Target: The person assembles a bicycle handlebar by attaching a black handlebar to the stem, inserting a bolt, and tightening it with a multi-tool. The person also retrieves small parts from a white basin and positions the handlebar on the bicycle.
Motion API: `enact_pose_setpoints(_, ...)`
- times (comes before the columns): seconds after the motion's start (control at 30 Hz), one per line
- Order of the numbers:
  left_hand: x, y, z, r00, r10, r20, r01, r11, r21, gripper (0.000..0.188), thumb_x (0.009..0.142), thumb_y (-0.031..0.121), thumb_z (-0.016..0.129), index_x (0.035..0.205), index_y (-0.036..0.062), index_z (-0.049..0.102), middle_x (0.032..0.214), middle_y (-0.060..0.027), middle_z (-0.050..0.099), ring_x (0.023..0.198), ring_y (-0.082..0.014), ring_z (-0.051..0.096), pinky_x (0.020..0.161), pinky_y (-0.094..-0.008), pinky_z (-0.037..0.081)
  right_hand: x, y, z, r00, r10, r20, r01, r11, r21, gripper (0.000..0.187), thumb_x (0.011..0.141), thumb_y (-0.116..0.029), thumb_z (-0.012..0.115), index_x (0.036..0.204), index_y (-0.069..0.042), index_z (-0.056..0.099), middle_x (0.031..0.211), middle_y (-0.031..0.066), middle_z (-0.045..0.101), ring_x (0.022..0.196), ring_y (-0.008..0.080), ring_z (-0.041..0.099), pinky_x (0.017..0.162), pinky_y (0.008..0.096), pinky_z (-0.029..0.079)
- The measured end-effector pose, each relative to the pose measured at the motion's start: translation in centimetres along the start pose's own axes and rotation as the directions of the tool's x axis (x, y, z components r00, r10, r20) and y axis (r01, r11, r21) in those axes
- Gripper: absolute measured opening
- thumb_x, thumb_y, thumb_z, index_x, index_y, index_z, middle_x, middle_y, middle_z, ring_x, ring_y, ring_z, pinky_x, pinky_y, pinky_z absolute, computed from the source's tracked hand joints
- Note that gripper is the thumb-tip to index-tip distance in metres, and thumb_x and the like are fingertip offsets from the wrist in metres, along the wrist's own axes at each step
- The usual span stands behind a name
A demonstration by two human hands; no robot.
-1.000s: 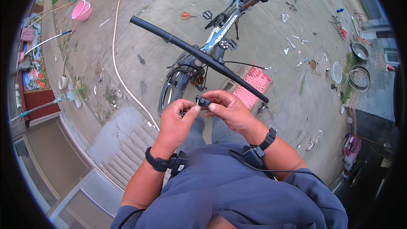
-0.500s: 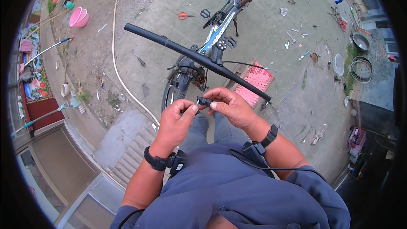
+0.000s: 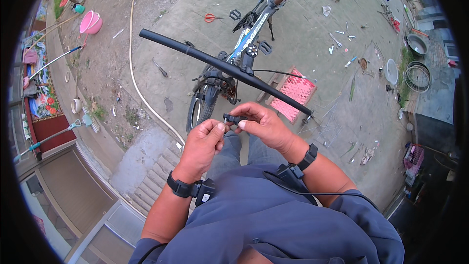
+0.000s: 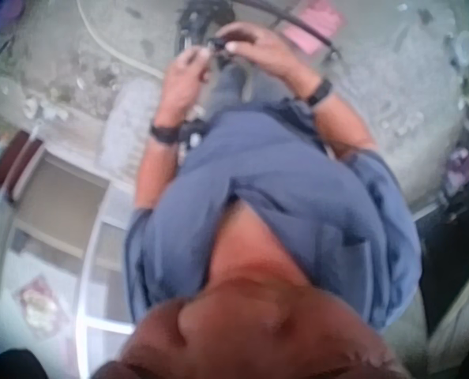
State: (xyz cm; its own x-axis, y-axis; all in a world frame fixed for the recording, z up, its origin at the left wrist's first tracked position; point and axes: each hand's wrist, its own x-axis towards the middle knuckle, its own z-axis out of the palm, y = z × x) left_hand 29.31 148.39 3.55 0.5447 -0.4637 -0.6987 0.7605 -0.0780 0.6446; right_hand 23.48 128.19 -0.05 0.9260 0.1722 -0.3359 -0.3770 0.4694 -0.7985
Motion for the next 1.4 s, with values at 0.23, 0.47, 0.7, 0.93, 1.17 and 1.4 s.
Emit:
enact_pose_setpoints(0.23,-0.4,-0.5,-0.4,0.995,-0.024,0.095,0.049,0.959,-0.278,0.020,0.105,0.023,0.057,0.101,0.0037,0.060,0.074,0.0007,0.054,0.063,-0.0075,0.047,0.055,-0.0221,0.037,-0.1,0.0,-0.2,0.994,-0.091,0.056,0.100,0.978,-0.182,0.030,0.090,0.000,0.064,0.120,-0.003,0.063,0.127,0.0093,0.061,0.115,0.0163,0.061,0.096,0.0311,0.052)
enact_pose_setpoints(0.47,-0.5,-0.8,-1.1,0.986,0.148,0.080,-0.149,0.989,0.011,0.021,0.105,0.024,0.057,0.104,0.0035,0.061,0.078,0.0005,0.055,0.064,-0.0067,0.048,0.057,-0.0221,0.038,-0.3,-1.3,0.4,0.974,-0.205,0.101,0.227,0.920,-0.321,0.032,0.085,0.004,0.064,0.116,-0.003,0.065,0.127,0.0116,0.062,0.114,0.0176,0.062,0.091,0.0301,0.054)
enact_pose_setpoints(0.7,-0.4,-0.8,-0.5,0.942,0.333,0.043,-0.336,0.924,0.183,0.017,0.103,0.021,0.060,0.104,0.0041,0.062,0.081,0.0017,0.057,0.066,-0.0053,0.050,0.059,-0.0210,0.040,-0.4,-0.9,0.6,0.982,-0.179,0.064,0.190,0.948,-0.254,0.028,0.089,-0.003,0.065,0.117,-0.003,0.065,0.118,0.0066,0.065,0.105,0.0122,0.064,0.085,0.0272,0.053)
enact_pose_setpoints(0.93,0.0,-0.6,0.1,0.822,0.569,0.027,-0.462,0.639,0.615,0.013,0.095,0.012,0.070,0.092,0.0019,0.062,0.081,-0.0041,0.057,0.072,-0.0145,0.055,0.065,-0.0301,0.046,-0.6,0.0,0.5,0.997,-0.072,0.032,0.072,0.997,-0.002,0.028,0.096,-0.004,0.058,0.124,-0.004,0.060,0.119,0.0050,0.064,0.110,0.0132,0.065,0.086,0.0290,0.053)
enact_pose_setpoints(1.17,0.8,-0.9,0.5,0.730,0.683,0.002,-0.508,0.541,0.671,0.015,0.092,0.014,0.074,0.093,0.0021,0.064,0.080,-0.0063,0.057,0.073,-0.0181,0.056,0.066,-0.0309,0.046,-0.8,0.5,0.6,0.999,0.026,0.040,-0.032,0.986,0.164,0.027,0.099,-0.009,0.055,0.126,-0.003,0.057,0.122,0.0077,0.064,0.115,0.0183,0.065,0.090,0.0327,0.055)
enact_pose_setpoints(1.4,2.0,-1.0,0.7,0.749,0.660,0.056,-0.512,0.522,0.682,0.018,0.091,0.012,0.073,0.103,0.0000,0.067,0.080,-0.0061,0.056,0.072,-0.0172,0.054,0.066,-0.0304,0.046,-0.5,1.6,0.0,0.994,0.079,-0.078,-0.054,0.958,0.282,0.028,0.099,-0.009,0.053,0.126,-0.003,0.055,0.125,0.0098,0.061,0.114,0.0225,0.065,0.096,0.0388,0.057)
